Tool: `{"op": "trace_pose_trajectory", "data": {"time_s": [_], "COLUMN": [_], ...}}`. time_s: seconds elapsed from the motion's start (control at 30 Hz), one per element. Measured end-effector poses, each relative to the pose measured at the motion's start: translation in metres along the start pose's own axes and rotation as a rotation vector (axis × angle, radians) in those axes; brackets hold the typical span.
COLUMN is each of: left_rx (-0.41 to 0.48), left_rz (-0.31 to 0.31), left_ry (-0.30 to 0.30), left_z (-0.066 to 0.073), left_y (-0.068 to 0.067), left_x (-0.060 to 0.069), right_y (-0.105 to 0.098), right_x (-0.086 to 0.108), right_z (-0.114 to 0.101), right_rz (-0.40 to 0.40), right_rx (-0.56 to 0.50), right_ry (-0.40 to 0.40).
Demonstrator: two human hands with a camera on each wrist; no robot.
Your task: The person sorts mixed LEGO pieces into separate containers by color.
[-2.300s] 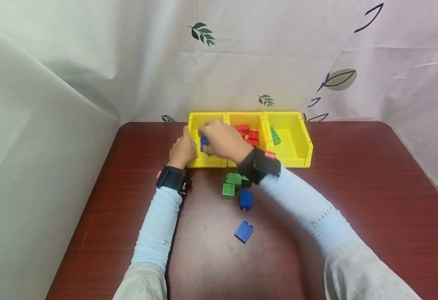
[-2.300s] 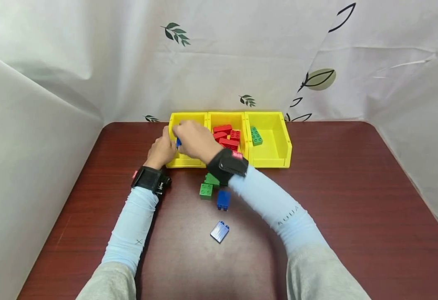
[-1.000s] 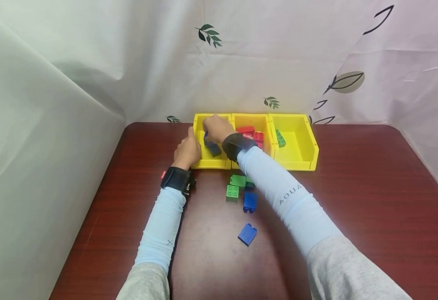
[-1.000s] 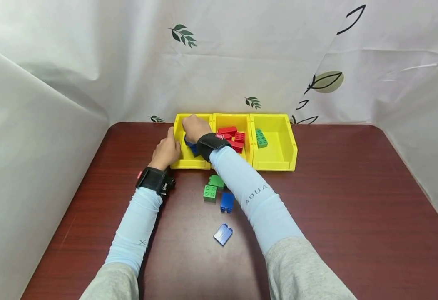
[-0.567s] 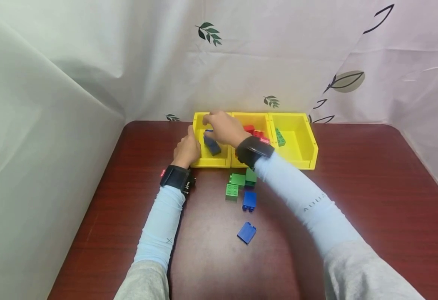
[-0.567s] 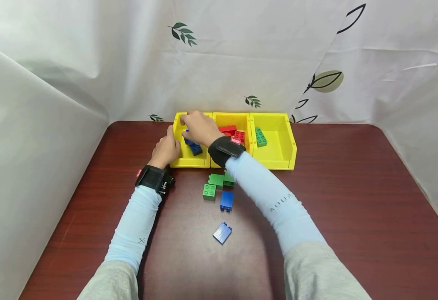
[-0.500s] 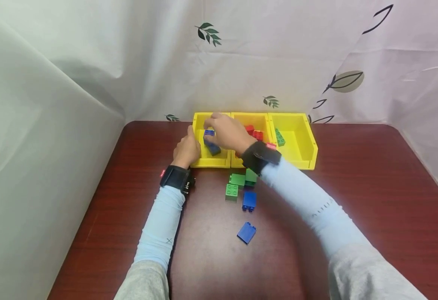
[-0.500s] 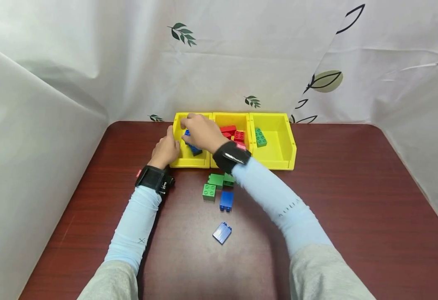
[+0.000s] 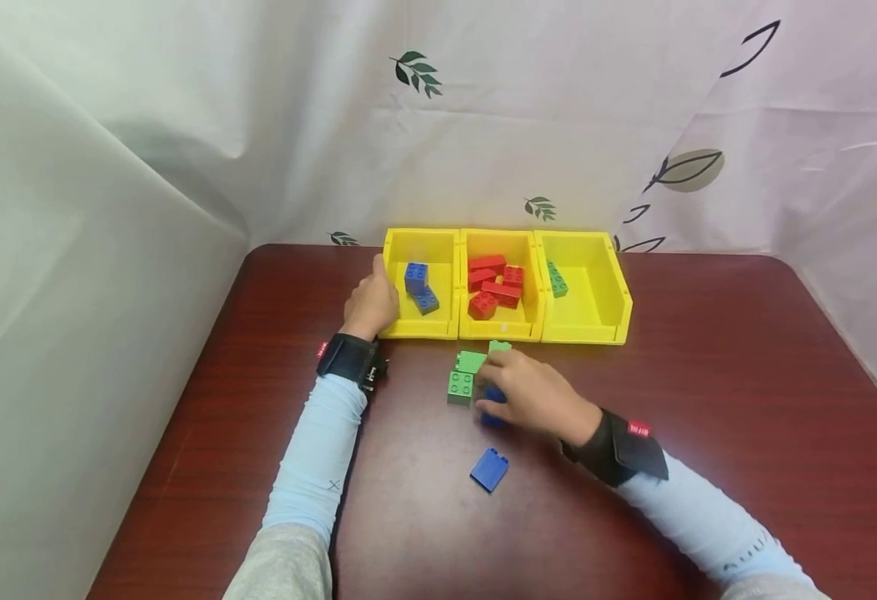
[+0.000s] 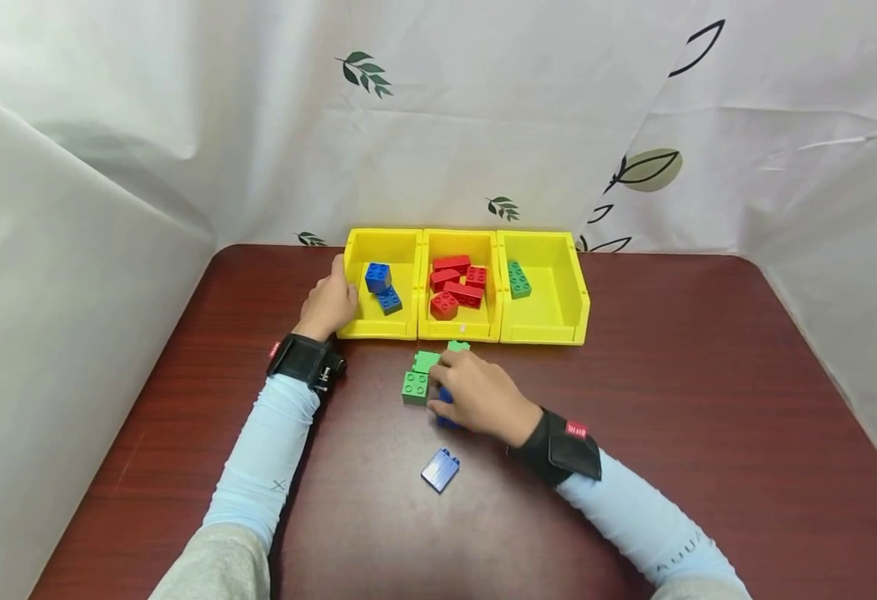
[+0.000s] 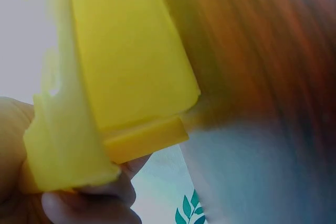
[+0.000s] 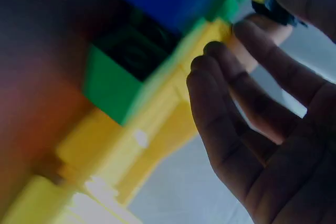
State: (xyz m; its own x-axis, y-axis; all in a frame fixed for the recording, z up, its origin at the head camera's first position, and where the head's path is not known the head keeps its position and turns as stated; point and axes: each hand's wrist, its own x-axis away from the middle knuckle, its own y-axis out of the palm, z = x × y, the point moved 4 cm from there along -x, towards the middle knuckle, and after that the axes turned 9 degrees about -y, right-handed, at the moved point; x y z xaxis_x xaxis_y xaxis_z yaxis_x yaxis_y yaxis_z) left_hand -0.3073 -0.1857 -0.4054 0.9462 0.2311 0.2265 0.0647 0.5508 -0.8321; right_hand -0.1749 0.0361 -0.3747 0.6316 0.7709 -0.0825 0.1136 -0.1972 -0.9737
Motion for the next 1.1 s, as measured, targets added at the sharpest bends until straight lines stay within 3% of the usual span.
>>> {"op": "trace_pose_trajectory", "data": {"time_s": [0.13, 0.3, 0.53, 0.7, 1.1], "left_rx": [-0.005, -0.003, -0.002, -0.003, -0.002], "left_rz": [-0.007, -0.012, -0.012, -0.002, -0.006], "left_ry": [0.009, 0.014, 0.015, 0.013, 0.008], "left_z": [-0.001, -0.003, -0.002, -0.001, -0.001], "left_y": [0.001, 0.003, 0.002, 0.0, 0.002], "left_x": [0.0, -0.001, -0.001, 0.0, -0.001], "right_y": [0.017, 0.024, 0.027, 0.029, 0.025], "right_x": [0.017, 0.027, 0.035, 0.037, 0.032], "right_z": [-0.002, -0.006, -0.01, -0.011, -0.009], "right_rz": [0.092, 0.178, 0.13, 0.093, 0.088], "right_rx": [-0.034, -0.05, -0.019, -0.003, -0.031], "right_ry": [0.019, 0.048, 0.093, 0.082, 0.05]}}
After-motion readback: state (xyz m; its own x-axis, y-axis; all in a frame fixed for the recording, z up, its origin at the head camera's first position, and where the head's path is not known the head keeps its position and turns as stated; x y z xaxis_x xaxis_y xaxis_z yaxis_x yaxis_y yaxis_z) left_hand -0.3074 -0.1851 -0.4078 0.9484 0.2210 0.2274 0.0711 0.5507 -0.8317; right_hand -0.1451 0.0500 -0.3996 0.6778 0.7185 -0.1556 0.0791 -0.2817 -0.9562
